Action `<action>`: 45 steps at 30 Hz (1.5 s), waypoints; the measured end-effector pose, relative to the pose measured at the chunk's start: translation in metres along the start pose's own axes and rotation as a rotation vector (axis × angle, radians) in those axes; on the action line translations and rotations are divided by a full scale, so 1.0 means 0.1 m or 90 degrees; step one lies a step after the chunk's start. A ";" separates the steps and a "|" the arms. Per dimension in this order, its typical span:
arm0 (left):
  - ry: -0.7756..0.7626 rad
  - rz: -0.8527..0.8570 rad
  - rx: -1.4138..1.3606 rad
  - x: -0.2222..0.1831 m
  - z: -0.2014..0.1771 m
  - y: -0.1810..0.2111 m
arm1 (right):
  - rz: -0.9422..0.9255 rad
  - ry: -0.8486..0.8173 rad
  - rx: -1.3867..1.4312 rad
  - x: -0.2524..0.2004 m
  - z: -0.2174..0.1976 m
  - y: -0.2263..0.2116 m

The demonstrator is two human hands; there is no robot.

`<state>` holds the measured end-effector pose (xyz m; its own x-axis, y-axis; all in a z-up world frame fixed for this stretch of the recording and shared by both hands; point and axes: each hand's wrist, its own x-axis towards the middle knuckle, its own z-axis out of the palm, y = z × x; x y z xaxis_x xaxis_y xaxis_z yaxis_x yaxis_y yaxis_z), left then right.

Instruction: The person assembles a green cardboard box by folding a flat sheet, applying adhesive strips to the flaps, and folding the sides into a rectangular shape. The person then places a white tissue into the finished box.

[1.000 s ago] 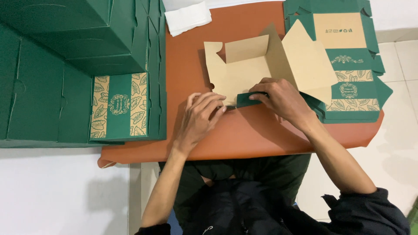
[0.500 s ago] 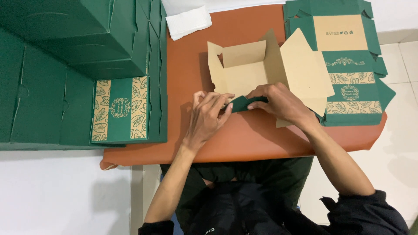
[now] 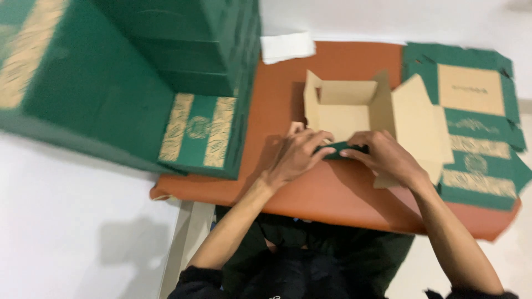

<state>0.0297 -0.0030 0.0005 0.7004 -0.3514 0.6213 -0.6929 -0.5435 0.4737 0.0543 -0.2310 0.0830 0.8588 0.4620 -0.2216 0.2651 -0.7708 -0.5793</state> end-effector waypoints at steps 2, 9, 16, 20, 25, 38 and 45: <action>0.003 0.007 0.018 -0.01 0.04 -0.07 | -0.004 -0.005 -0.005 0.00 0.01 -0.03; -0.091 0.056 0.021 0.11 0.07 -0.17 | 0.032 0.002 0.006 0.00 0.02 -0.04; -0.134 0.037 -0.010 0.14 0.03 -0.19 | 0.006 0.050 0.060 0.00 0.03 0.04; -0.138 0.043 -0.009 0.19 0.02 -0.19 | -0.008 0.047 0.052 0.00 0.04 0.10; -0.162 0.052 0.000 0.25 -0.02 -0.16 | -0.019 0.022 0.074 -0.27 -0.21 -0.06; -0.224 0.064 0.060 0.28 0.08 -0.09 | -0.275 0.198 -0.232 -0.69 0.12 0.94; -0.219 0.053 0.036 0.29 0.13 -0.10 | -0.152 0.306 -0.249 -0.50 0.32 1.04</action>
<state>0.0588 -0.0175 0.0054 0.6652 -0.6273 0.4051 -0.7463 -0.5402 0.3890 0.0253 -0.3198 0.0091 0.8327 0.4625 0.3046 0.5341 -0.8160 -0.2212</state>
